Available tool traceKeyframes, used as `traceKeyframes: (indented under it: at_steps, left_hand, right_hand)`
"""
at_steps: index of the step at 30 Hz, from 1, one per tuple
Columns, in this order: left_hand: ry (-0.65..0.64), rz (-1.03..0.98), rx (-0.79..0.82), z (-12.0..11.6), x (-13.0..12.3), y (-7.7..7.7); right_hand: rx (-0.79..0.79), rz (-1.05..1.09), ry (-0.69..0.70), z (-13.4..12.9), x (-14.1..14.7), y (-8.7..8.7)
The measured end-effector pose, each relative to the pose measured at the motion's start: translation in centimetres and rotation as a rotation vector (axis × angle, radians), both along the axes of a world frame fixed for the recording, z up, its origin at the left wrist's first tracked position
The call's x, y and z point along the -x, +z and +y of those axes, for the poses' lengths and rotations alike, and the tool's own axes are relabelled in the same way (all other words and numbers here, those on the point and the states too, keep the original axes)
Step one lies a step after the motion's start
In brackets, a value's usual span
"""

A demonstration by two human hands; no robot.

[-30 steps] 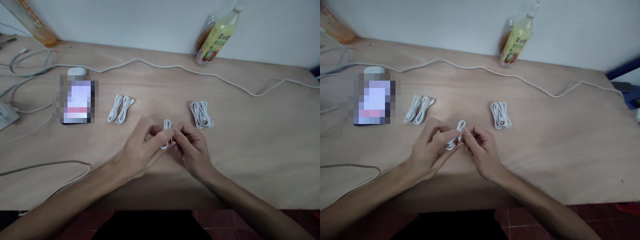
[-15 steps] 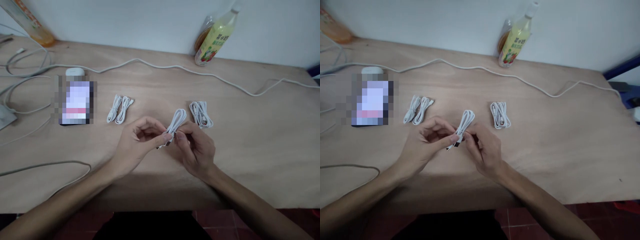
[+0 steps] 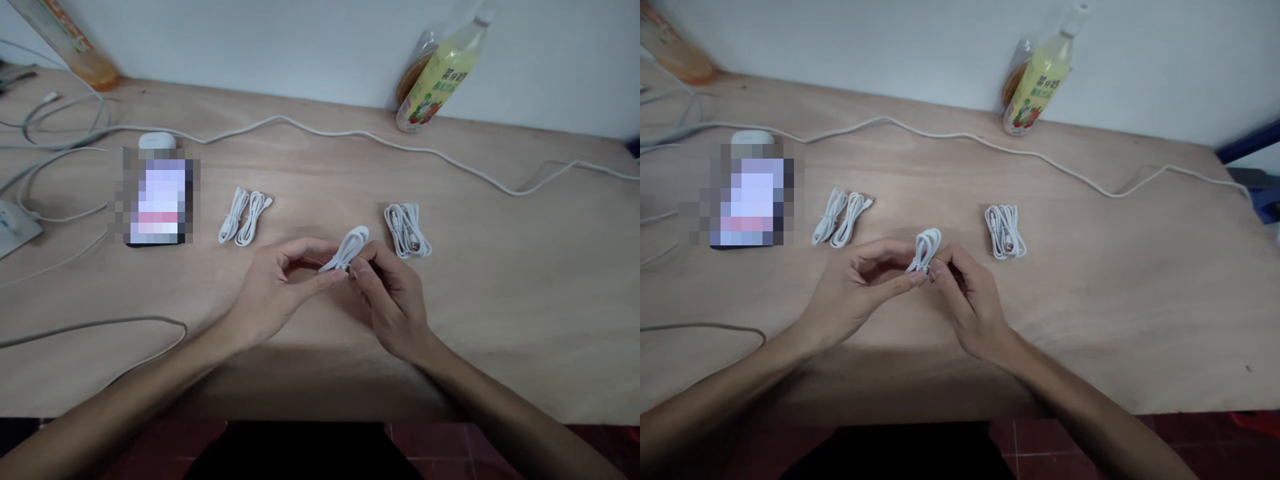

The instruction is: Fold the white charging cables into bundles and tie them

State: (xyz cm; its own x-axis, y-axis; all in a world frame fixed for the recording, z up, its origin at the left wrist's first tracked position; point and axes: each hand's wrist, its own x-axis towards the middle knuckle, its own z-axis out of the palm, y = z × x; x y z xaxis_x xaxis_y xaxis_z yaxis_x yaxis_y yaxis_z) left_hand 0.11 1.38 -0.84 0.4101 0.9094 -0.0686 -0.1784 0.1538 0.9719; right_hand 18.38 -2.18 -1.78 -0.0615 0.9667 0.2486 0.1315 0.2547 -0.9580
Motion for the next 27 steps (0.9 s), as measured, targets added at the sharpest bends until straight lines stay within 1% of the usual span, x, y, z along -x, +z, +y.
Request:
traceKeyframes:
  at_steps: [3,7,12,14,17,20,23,25,27]
  left_hand:
    - [0.081,0.087,-0.161,-0.2,0.0,-0.3]
    - [0.149,0.236,-0.411,-0.2,0.3,-0.7]
    - [0.165,0.394,-0.765,-0.1,0.7,-0.7]
    - [0.165,0.414,-0.904,-0.1,0.9,-0.6]
    - [0.141,0.416,-1.067,-0.1,1.3,-0.5]
    - [0.097,0.471,-1.179,0.0,1.7,-0.5]
    - [0.093,0.502,-1.272,0.2,1.9,-0.8]
    - [0.123,0.488,-1.297,0.3,1.8,-1.1]
    - [0.172,0.476,-1.241,0.2,1.5,-1.3]
  right_hand:
    - [0.139,0.099,0.005,-0.2,0.2,0.0]
    - [0.375,0.273,0.029,-0.2,0.2,-0.2]
    - [0.662,0.464,0.064,0.0,0.3,0.4]
    - [0.738,0.525,0.066,0.1,0.4,0.9]
    - [0.789,0.59,0.101,0.2,0.4,1.3]
    - [0.843,0.628,0.147,0.3,0.1,1.4]
    - [0.896,0.621,0.18,0.4,-0.1,1.2]
    - [0.865,0.572,0.162,0.4,-0.2,1.0]
    - [0.754,0.47,0.118,0.4,-0.2,0.8]
